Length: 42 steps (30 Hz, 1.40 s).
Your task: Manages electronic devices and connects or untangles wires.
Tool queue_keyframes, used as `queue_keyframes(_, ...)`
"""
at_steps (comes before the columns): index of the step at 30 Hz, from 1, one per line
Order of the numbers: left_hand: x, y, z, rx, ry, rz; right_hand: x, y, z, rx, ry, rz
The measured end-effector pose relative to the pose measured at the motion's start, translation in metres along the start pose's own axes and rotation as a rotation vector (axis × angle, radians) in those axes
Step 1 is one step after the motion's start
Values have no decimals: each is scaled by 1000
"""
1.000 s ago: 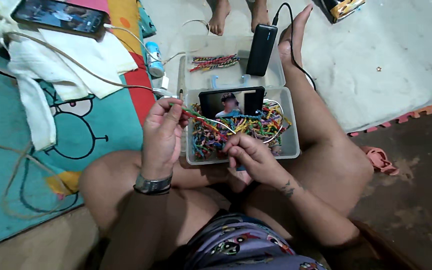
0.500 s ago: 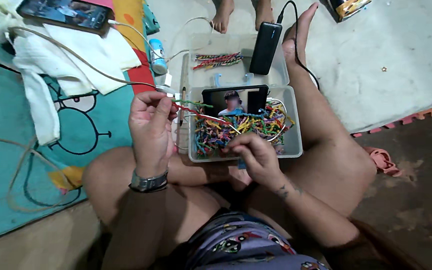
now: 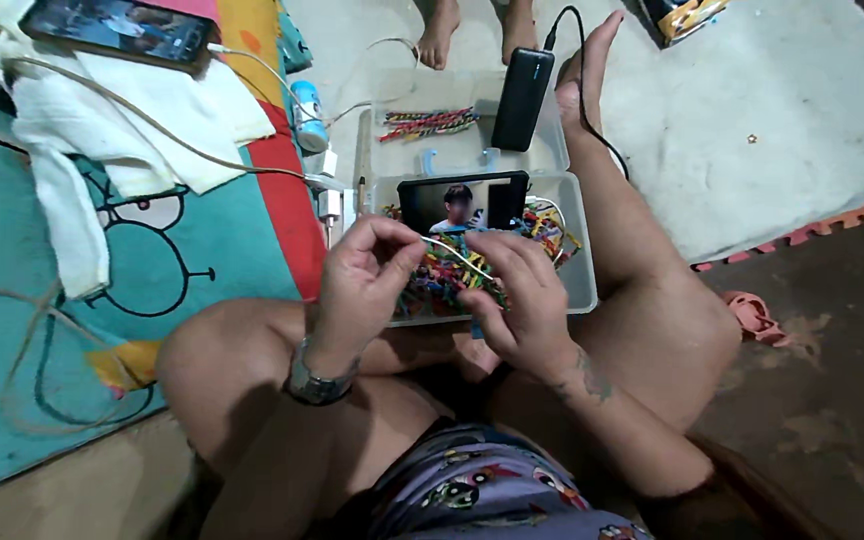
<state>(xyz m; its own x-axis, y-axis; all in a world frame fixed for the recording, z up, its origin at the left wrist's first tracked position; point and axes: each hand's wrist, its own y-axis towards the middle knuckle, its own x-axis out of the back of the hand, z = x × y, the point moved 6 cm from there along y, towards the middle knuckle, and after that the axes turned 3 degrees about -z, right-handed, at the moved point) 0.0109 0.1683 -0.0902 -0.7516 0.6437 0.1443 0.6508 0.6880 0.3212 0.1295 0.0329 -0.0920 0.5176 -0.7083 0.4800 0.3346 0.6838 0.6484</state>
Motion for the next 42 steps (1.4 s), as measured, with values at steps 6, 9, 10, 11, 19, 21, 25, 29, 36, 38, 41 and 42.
queue_keyframes(6,-25,-11,2,51,-122,29,-14,-9,-11,-185,223,100)
queue_keyframes(9,-32,-17,13,238,-316,22,-18,-13,-19,-493,615,190)
queue_keyframes(10,-35,-19,18,314,-384,24,-21,-15,-21,-594,736,206)
queue_keyframes(11,-37,-21,22,389,-449,28,-24,-17,-23,-697,853,215)
queue_keyframes(19,-37,-23,16,480,-550,92,-18,-16,-22,-653,859,263)
queue_keyframes(21,-35,-22,10,424,-512,145,-8,-10,-28,-444,615,159)
queue_keyframes(25,-49,-30,7,540,-576,344,-1,-5,-35,-444,769,197)
queue_keyframes(29,-63,-41,12,773,-776,450,-7,-9,-40,-474,946,273)
queue_keyframes(36,-63,-42,19,745,-548,286,-7,-10,-46,-565,840,291)
queue_keyframes(38,-56,-36,9,330,-8,150,-4,-12,-40,-542,636,126)
queue_keyframes(41,-57,-36,-7,-58,363,12,-1,-18,-26,-428,456,-79)
queue_keyframes(42,-56,-36,-6,17,263,38,0,-17,-25,-416,491,-89)
